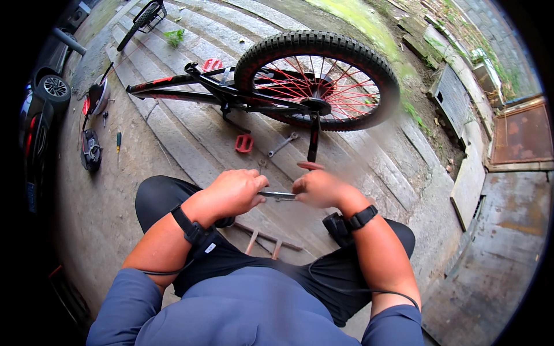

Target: The person sits on a small stool and uses a screwdriver and wrenches to work on a bicycle that is upside down. They remove a pedal from the crank arm, inspect the components, and then reattach the pedal, tightening it with a wrench.

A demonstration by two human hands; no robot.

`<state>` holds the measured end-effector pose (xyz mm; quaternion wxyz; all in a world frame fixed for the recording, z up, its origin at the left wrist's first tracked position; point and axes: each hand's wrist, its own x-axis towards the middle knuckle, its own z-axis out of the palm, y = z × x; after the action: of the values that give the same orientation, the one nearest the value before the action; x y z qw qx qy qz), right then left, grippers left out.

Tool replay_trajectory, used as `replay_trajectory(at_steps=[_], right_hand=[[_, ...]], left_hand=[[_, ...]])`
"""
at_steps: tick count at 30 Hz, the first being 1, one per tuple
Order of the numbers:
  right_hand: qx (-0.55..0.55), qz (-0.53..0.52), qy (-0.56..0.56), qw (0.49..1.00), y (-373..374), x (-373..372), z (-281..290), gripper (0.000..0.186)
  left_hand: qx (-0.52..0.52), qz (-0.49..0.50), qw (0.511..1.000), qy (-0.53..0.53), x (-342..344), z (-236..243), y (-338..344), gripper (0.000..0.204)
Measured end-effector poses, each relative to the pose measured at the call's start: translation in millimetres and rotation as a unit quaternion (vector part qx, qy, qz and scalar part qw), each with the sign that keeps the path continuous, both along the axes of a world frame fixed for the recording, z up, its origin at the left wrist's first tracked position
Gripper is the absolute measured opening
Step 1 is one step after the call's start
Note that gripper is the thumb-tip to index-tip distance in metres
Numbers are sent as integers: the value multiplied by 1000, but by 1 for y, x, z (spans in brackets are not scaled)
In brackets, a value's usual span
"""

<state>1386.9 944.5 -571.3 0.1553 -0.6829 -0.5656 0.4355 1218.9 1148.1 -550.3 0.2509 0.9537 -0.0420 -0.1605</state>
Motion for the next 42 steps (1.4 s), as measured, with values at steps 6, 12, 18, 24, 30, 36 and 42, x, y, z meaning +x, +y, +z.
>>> replay_trajectory(at_steps=[6,12,18,24,30,36,42], right_hand=[[-11,-28,-19,999,-5,4,-10,22],[-67,-42,-38,996,-1,4,-5,25],[-67,-64,-61,994,0,4,-12,26],[-30,-72,-76,994,-3,5,-33,27],[-27,-56,-77,995,2,1,-45,26],[37,-19,-143,989,-2,-3,-72,27],[5,-33,-114,993,-2,-4,-86,29]], left_hand=[[0,3,1000,1,4,5,0,31],[0,-3,1000,10,3,6,0,34],[0,-15,1000,16,3,7,0,36],[-3,-14,1000,17,3,7,1,36],[-7,-15,1000,9,0,5,2,36],[-7,-13,1000,7,0,5,2,35],[-9,-13,1000,6,-1,7,4,35]])
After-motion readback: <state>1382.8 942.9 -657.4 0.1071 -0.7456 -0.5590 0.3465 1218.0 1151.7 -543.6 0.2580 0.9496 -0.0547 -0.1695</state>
